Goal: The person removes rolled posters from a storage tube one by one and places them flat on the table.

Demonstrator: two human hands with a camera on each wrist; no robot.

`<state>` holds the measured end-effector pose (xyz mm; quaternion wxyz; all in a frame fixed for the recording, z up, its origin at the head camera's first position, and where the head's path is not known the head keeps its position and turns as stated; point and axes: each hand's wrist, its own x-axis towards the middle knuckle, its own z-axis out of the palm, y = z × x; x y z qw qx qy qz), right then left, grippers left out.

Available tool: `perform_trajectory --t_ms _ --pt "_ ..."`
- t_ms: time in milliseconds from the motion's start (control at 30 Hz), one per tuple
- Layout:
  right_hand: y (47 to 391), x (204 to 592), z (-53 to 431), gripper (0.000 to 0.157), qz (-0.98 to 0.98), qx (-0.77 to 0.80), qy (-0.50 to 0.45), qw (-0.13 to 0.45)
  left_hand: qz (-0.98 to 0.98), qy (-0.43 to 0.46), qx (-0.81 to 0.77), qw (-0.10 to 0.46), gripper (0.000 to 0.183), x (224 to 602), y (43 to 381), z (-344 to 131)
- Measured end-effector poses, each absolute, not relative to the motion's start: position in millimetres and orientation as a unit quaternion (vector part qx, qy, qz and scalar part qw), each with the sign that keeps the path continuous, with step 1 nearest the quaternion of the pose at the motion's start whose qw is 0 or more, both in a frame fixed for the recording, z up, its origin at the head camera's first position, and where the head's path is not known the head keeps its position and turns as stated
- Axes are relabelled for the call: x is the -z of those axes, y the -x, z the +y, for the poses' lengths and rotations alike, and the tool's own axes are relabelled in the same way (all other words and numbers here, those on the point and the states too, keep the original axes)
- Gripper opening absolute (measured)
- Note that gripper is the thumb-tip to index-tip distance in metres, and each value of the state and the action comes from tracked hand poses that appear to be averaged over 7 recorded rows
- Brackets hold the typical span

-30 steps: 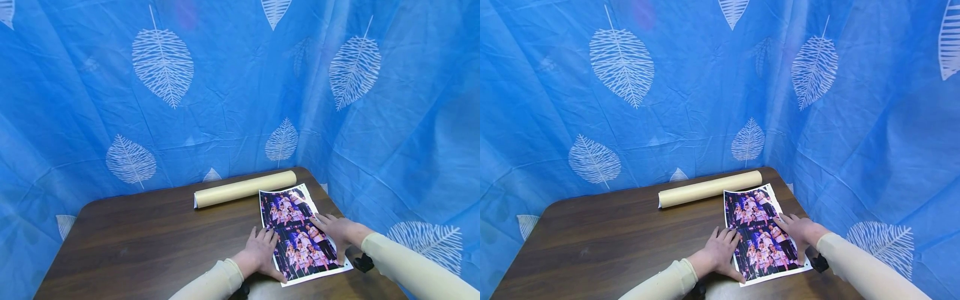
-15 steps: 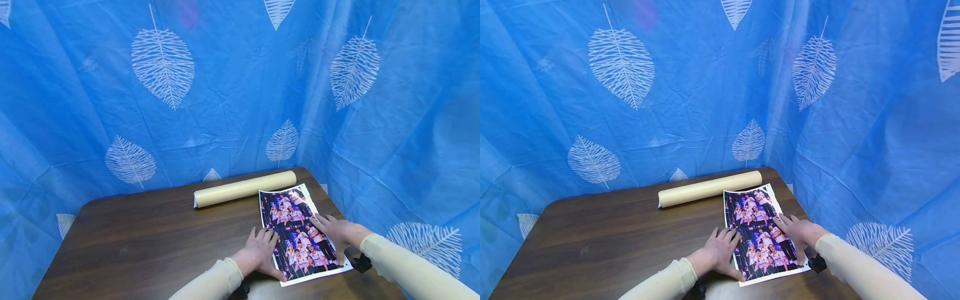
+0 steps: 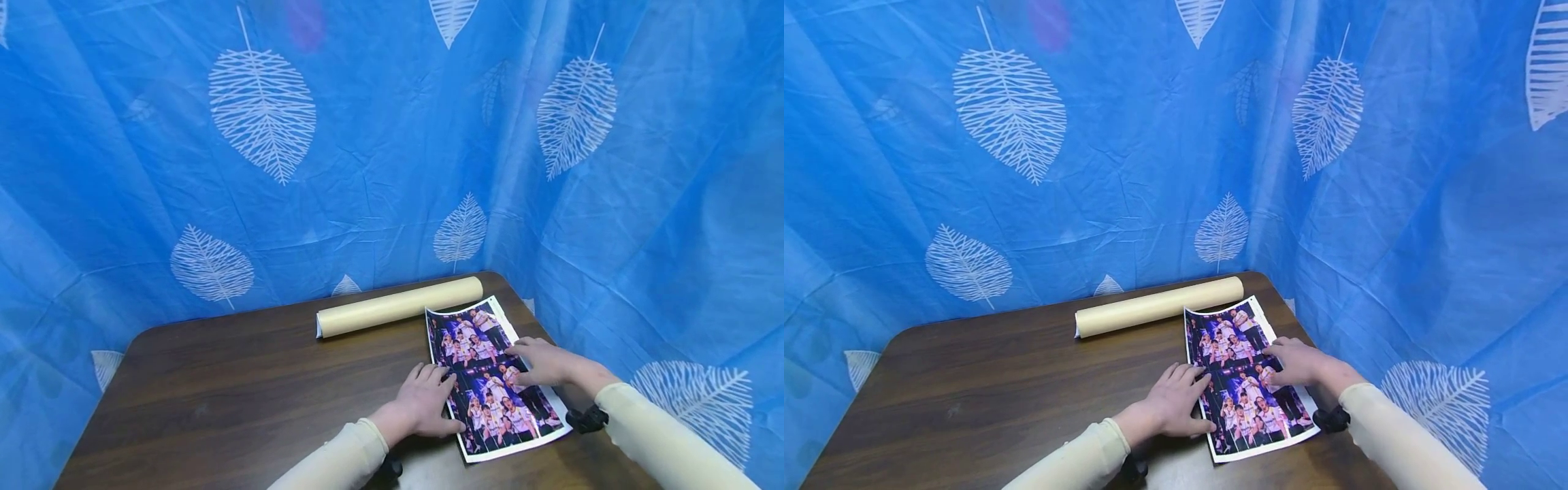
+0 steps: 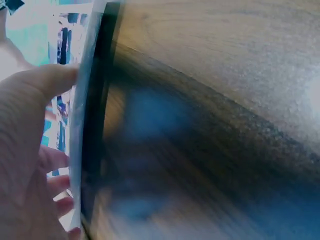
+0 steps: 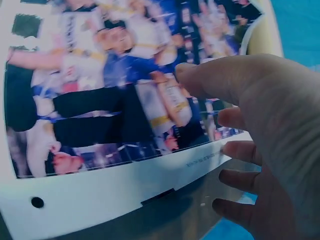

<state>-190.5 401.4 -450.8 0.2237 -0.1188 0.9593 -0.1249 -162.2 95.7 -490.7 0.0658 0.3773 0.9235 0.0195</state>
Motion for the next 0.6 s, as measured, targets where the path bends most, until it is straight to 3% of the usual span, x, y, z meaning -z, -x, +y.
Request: perform_trajectory --t_ms 267,600 --pt "199.3 415.4 396.3 0.067 0.961 0.152 0.162 0.163 0.908 -0.405 -0.108 0.006 0.089 486.0 170.2 93.9" --pt "218.2 374.3 369.4 0.05 0.964 0.135 0.224 0.048 0.91 -0.353 -0.216 0.015 0.08 451.6 194.8 47.1"
